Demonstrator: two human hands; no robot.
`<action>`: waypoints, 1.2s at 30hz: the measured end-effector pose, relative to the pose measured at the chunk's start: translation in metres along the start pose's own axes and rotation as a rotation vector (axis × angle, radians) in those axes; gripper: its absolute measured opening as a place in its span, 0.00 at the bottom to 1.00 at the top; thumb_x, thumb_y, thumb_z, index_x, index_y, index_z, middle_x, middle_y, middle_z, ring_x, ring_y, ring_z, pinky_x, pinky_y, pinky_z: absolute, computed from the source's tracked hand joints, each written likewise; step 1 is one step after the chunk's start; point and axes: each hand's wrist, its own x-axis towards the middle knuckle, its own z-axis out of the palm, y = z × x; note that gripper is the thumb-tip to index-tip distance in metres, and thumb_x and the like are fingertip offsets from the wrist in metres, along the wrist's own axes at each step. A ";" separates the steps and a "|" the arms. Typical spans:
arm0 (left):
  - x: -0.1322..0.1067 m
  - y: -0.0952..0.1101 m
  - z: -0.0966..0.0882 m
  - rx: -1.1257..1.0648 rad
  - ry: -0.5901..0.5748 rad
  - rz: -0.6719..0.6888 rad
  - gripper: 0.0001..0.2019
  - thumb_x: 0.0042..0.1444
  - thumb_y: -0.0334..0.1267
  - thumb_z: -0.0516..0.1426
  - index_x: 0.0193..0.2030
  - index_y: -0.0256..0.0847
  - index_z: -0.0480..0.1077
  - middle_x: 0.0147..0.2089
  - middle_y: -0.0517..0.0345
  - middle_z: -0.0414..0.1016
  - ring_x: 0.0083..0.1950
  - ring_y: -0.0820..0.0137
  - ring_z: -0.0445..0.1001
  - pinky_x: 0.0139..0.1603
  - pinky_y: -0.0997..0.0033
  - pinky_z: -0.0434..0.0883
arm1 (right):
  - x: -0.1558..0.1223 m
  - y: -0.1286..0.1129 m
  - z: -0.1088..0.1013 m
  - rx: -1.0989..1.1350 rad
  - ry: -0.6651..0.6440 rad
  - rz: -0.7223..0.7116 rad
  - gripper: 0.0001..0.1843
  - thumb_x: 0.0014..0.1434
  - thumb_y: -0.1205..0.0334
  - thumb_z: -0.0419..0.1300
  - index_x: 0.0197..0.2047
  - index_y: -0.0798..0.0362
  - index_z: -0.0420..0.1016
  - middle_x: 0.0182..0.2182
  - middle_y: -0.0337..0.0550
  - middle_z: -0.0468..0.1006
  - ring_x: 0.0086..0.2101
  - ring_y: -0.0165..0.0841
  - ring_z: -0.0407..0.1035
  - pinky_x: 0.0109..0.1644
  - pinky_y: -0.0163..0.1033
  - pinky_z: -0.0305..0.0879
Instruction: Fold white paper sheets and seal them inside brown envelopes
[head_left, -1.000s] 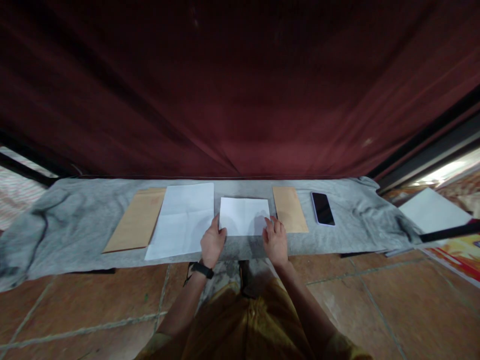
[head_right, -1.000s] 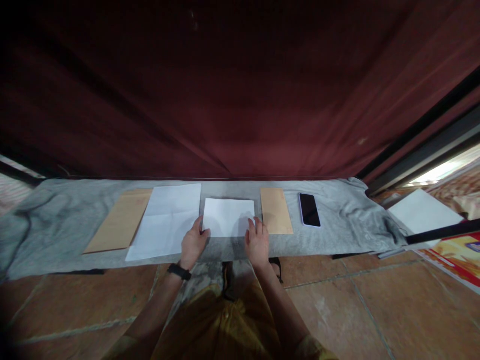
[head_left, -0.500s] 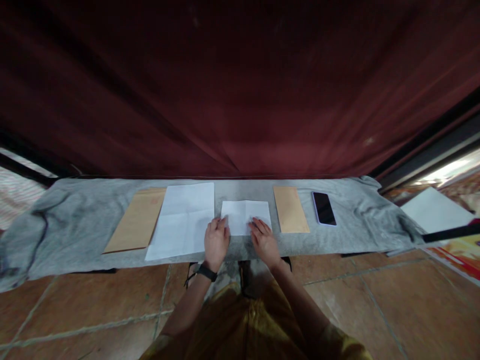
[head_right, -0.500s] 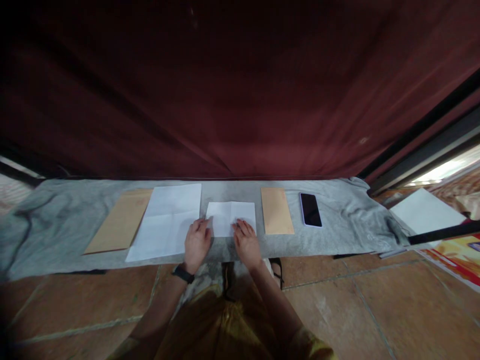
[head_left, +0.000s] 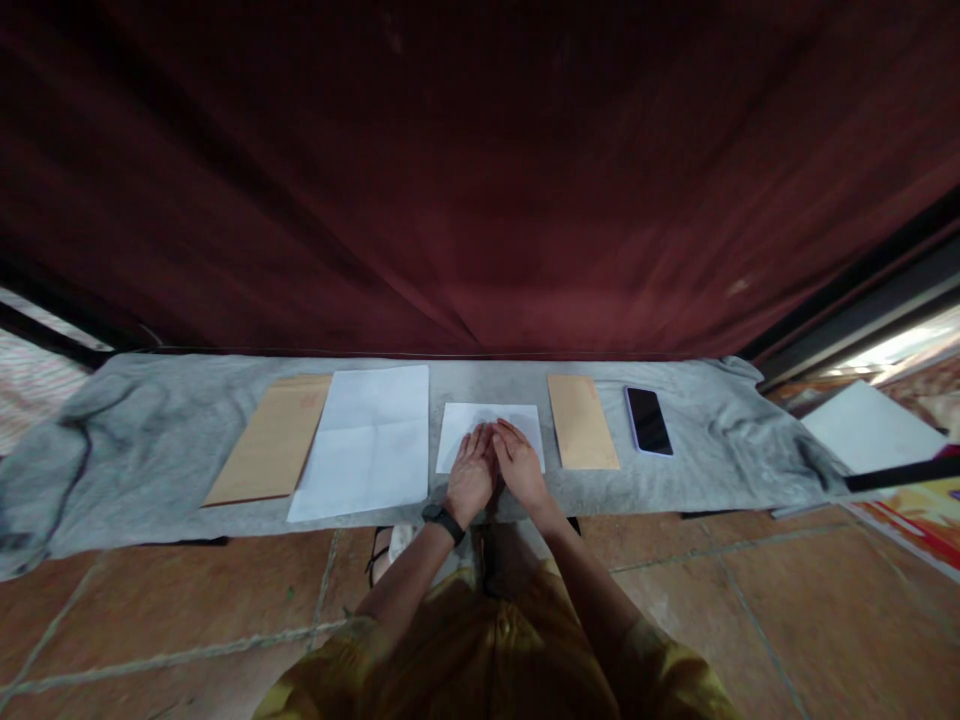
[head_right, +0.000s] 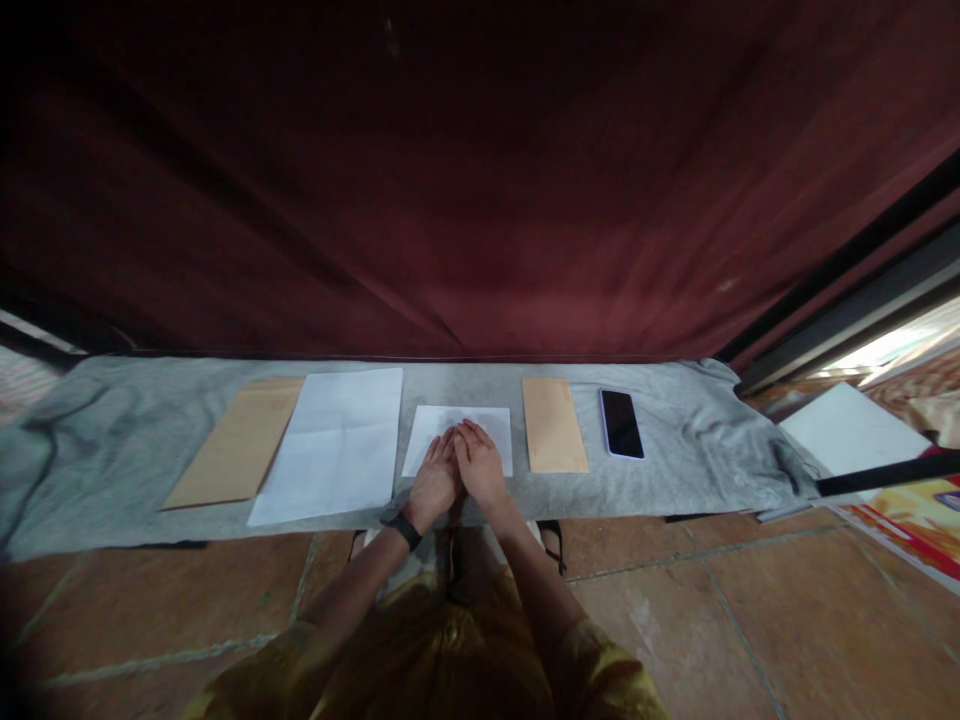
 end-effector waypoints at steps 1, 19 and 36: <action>0.000 0.000 0.002 0.001 -0.012 0.002 0.30 0.62 0.29 0.49 0.72 0.33 0.57 0.73 0.39 0.59 0.77 0.56 0.50 0.75 0.46 0.53 | 0.006 -0.002 0.004 -0.011 -0.012 -0.010 0.23 0.73 0.58 0.45 0.62 0.52 0.74 0.60 0.47 0.76 0.61 0.35 0.67 0.69 0.45 0.61; 0.035 -0.025 -0.005 -0.032 0.038 -0.062 0.28 0.65 0.30 0.45 0.72 0.32 0.57 0.72 0.40 0.62 0.76 0.58 0.54 0.74 0.49 0.55 | 0.013 0.013 0.025 -0.427 -0.127 -0.048 0.26 0.71 0.65 0.46 0.70 0.55 0.63 0.68 0.52 0.64 0.68 0.47 0.55 0.71 0.59 0.47; 0.023 -0.029 0.000 0.047 0.064 -0.219 0.28 0.70 0.44 0.45 0.73 0.35 0.56 0.75 0.45 0.55 0.78 0.57 0.48 0.76 0.51 0.48 | 0.006 0.029 0.009 -0.451 -0.061 -0.066 0.25 0.72 0.59 0.49 0.68 0.56 0.66 0.68 0.52 0.64 0.67 0.46 0.56 0.71 0.54 0.49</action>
